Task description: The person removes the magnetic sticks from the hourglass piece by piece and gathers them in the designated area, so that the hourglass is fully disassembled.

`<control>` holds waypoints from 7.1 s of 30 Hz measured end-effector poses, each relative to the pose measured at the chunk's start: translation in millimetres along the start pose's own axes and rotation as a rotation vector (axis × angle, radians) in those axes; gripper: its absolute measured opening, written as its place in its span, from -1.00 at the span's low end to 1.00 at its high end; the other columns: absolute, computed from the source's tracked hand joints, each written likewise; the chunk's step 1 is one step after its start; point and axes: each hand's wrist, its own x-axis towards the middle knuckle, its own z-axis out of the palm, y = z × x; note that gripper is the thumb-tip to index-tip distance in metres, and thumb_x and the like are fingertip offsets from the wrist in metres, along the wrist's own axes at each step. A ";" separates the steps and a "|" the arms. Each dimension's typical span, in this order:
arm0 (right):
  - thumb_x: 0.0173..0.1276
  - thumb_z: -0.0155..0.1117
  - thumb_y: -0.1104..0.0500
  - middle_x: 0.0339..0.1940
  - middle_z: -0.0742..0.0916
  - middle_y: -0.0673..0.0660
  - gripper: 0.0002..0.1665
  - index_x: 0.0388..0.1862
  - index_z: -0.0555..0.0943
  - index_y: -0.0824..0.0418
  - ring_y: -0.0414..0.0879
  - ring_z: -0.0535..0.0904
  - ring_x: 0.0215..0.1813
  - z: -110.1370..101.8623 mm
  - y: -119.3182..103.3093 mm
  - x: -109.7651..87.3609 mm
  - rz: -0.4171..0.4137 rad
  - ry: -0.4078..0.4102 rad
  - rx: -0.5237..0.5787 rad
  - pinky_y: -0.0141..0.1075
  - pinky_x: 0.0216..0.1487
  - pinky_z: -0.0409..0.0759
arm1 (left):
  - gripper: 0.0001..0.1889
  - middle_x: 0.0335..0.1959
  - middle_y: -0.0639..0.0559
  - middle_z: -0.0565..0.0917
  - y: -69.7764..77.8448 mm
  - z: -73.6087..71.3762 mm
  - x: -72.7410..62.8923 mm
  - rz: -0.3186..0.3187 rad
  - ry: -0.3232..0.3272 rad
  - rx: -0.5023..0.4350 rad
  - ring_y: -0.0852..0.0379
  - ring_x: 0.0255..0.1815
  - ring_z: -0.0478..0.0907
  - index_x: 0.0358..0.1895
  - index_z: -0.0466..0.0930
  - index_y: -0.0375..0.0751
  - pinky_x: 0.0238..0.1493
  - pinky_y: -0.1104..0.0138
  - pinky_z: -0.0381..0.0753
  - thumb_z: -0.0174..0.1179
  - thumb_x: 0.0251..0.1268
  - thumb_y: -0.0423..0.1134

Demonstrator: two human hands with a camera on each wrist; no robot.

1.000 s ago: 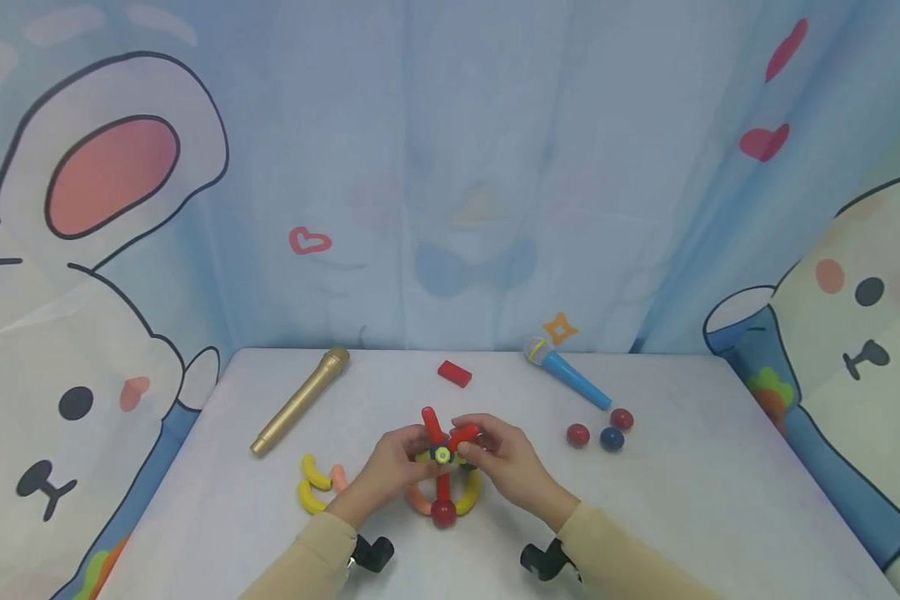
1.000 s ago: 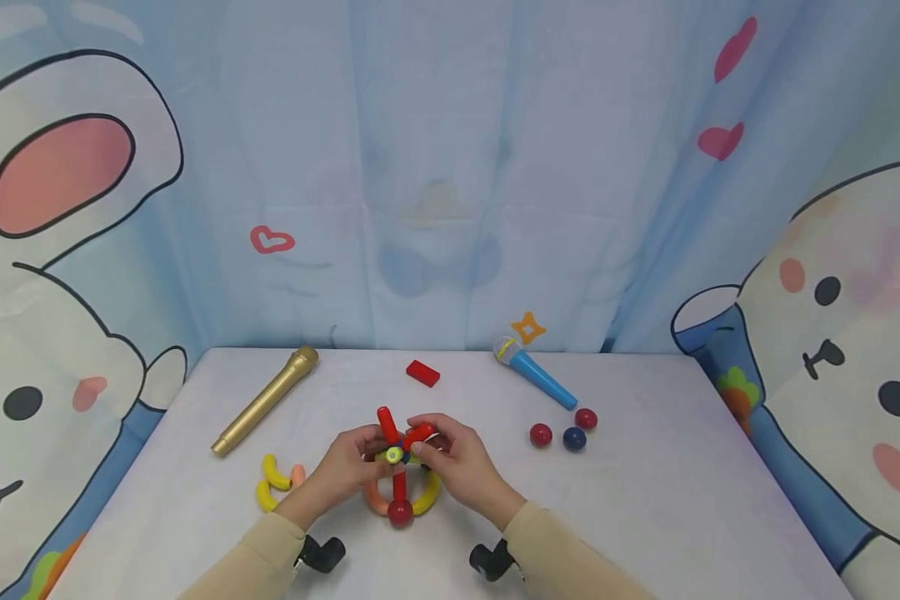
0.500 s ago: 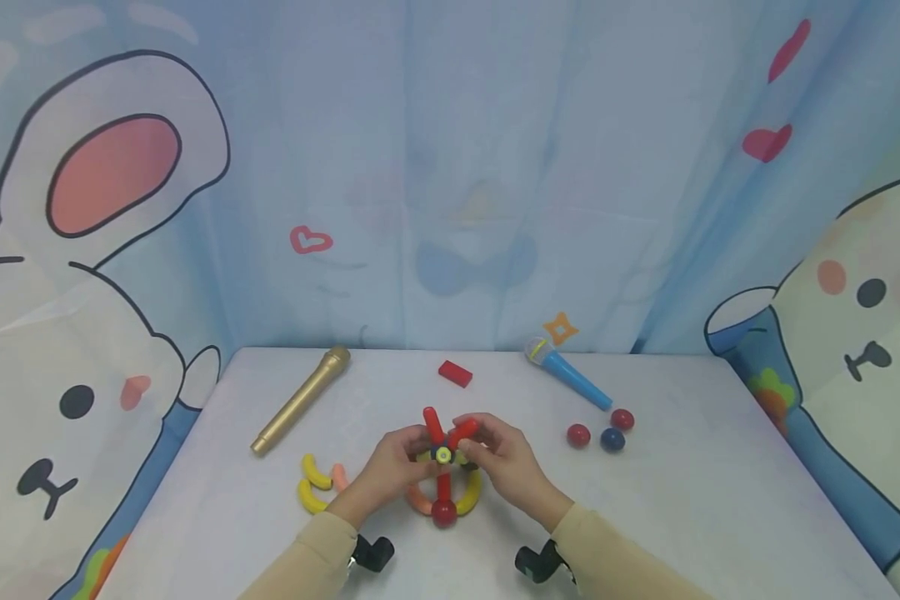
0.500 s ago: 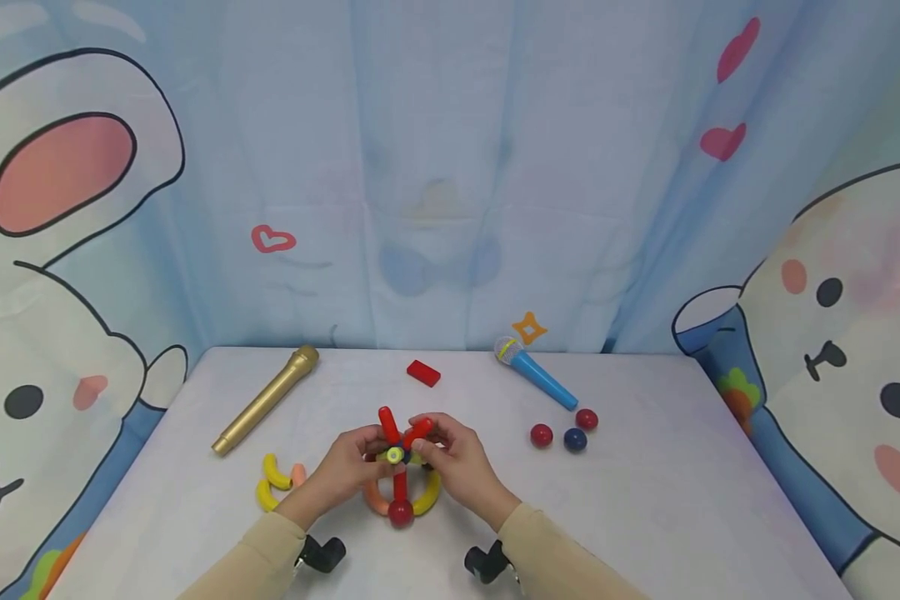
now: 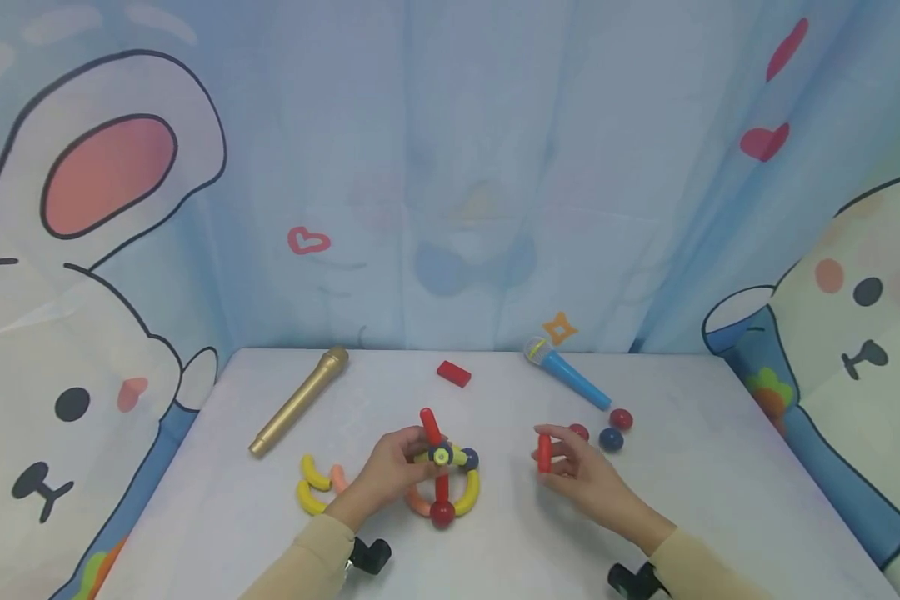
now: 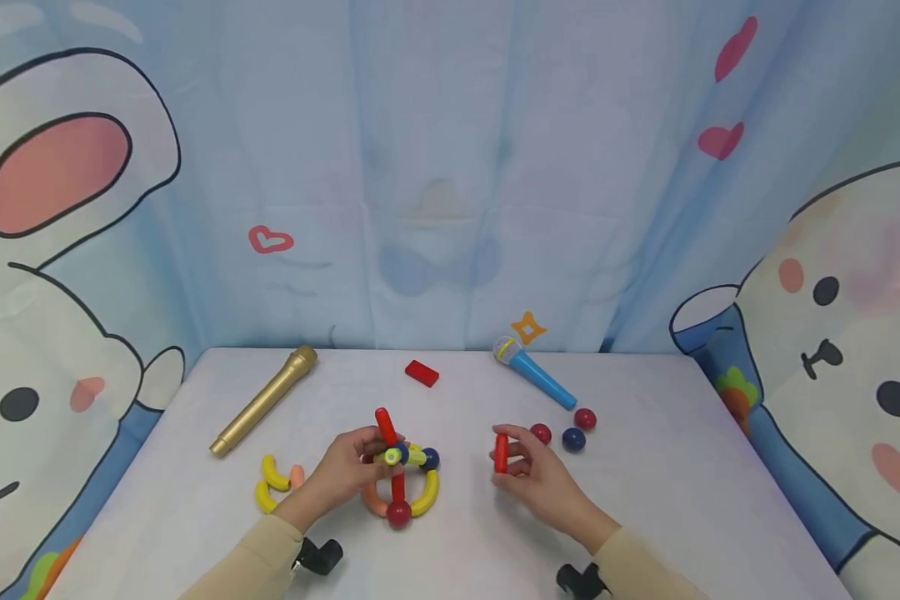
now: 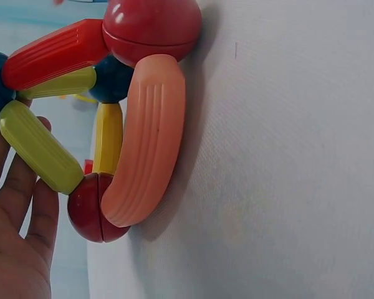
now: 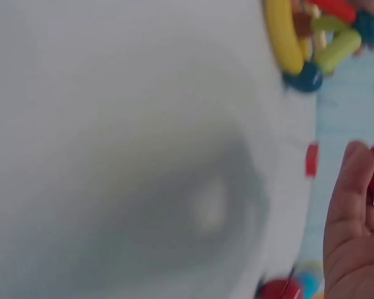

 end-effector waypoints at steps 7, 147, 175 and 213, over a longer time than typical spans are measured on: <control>0.15 0.57 0.12 -0.12 0.60 0.01 -0.15 0.42 0.43 0.06 -0.12 0.50 -0.18 -42.9 51.5 -17.0 0.021 -0.031 -0.533 -0.23 -0.14 0.63 | -0.63 0.04 0.15 0.69 -1.0 -2.4 -2.1 -0.007 0.009 0.034 -0.05 0.20 0.55 0.08 0.63 0.06 0.18 -0.04 0.53 0.42 0.20 -0.19; 0.50 0.23 0.16 -0.05 0.67 0.22 -0.28 0.54 0.20 -0.05 0.00 0.66 -0.17 64.0 -73.6 37.9 -0.292 -0.115 0.190 -0.22 -0.12 0.69 | -0.51 0.19 0.20 0.61 -19.2 26.4 -4.9 0.236 0.123 0.198 0.13 0.23 0.53 0.26 0.58 0.04 0.19 0.19 0.55 0.40 0.25 -0.15; 0.16 0.55 0.01 -0.20 0.61 0.06 -0.12 0.41 0.41 0.23 -0.05 0.47 -0.23 -101.4 98.6 -36.1 0.137 0.004 -0.442 -0.27 -0.26 0.57 | -0.44 0.18 0.19 0.51 -9.4 20.4 -6.1 0.069 0.072 0.226 0.12 0.23 0.48 0.25 0.57 0.06 0.20 0.21 0.53 0.48 0.13 -0.10; 0.24 0.47 0.29 -0.07 0.64 0.14 -0.28 0.36 0.43 0.16 -0.05 0.56 -0.21 -69.6 33.1 -16.0 -0.057 0.039 -0.300 -0.36 -0.28 0.66 | -0.38 -0.03 0.16 0.72 -8.8 25.8 -2.6 0.014 0.016 0.026 0.18 -0.14 0.63 0.31 0.51 -0.03 -0.37 0.43 0.55 0.47 0.15 -0.16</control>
